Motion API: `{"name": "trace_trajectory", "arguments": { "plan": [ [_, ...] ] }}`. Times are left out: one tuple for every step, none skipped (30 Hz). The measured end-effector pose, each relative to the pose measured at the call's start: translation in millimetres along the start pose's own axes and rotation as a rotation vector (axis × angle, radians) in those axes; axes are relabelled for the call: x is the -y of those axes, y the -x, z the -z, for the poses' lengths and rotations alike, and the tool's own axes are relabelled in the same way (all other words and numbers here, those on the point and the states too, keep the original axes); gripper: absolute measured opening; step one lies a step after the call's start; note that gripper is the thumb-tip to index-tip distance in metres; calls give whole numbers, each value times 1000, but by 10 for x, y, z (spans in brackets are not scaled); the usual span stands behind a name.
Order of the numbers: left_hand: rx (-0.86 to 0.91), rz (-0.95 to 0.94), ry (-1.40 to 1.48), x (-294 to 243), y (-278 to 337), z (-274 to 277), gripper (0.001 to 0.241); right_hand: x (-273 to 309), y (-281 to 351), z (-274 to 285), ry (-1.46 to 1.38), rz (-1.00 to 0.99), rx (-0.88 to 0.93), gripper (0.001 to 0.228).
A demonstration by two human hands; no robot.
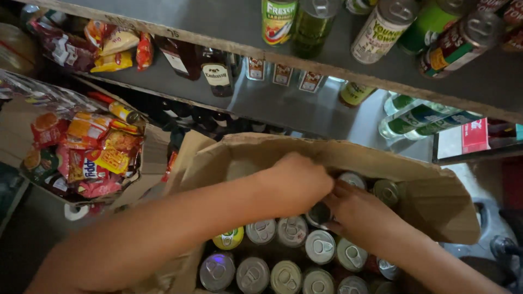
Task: Restocking various canned food items onto grocery store shelves from a cardboard box.
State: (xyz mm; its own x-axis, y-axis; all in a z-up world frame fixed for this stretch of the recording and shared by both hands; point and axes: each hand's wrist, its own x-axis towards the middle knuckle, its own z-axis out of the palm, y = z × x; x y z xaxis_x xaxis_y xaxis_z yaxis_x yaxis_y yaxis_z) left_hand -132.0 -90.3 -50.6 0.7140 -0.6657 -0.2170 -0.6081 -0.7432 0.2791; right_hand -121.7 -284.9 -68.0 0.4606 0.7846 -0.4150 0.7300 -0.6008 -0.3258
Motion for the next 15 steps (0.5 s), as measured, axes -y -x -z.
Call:
{"name": "trace_trajectory", "arguments": {
  "plan": [
    [38, 16, 38, 23, -12, -120, 17, 43, -4, 15, -30, 0, -15, 71],
    [72, 34, 75, 53, -26, -229, 23, 79, -17, 44, -56, 2, -32, 76],
    [72, 35, 77, 61, -46, -275, 23, 83, -7, 47, -56, 2, -29, 76],
    [89, 58, 108, 76, -59, -319, 21, 87, -12, 52, -95, -32, -24, 77],
    [105, 81, 139, 92, -70, -362, 20, 94, -15, 58, -133, -66, -18, 78],
    [104, 84, 137, 115, -79, -385, 20, 79, -29, 64, -131, -63, -19, 78],
    [74, 100, 146, 138, -88, -408, 19, 64, -42, 71, -183, -97, -25, 75],
    [46, 114, 157, 149, -99, -439, 19, 50, -43, 69, -237, -134, -28, 71],
    [46, 114, 158, 160, -103, -435, 19, 28, -56, 63, -237, -134, -27, 71],
    [63, 122, 163, 172, -116, -428, 20, 2, -66, 60, -267, -152, -43, 72],
    [80, 130, 169, 183, -128, -422, 21, -25, -75, 55, -297, -170, -60, 72],
    [79, 130, 171, 176, -124, -405, 21, -88, -85, 21, -296, -170, -58, 72],
    [121, 154, 168, 169, -119, -389, 22, -150, -94, -15, -311, -135, -102, 67],
    [165, 177, 164, 165, -110, -374, 23, -209, -107, -55, -327, -100, -147, 62],
    [166, 177, 165, 177, -114, -439, 23, -233, -123, -96, -328, -100, -146, 62]
  ]
}}
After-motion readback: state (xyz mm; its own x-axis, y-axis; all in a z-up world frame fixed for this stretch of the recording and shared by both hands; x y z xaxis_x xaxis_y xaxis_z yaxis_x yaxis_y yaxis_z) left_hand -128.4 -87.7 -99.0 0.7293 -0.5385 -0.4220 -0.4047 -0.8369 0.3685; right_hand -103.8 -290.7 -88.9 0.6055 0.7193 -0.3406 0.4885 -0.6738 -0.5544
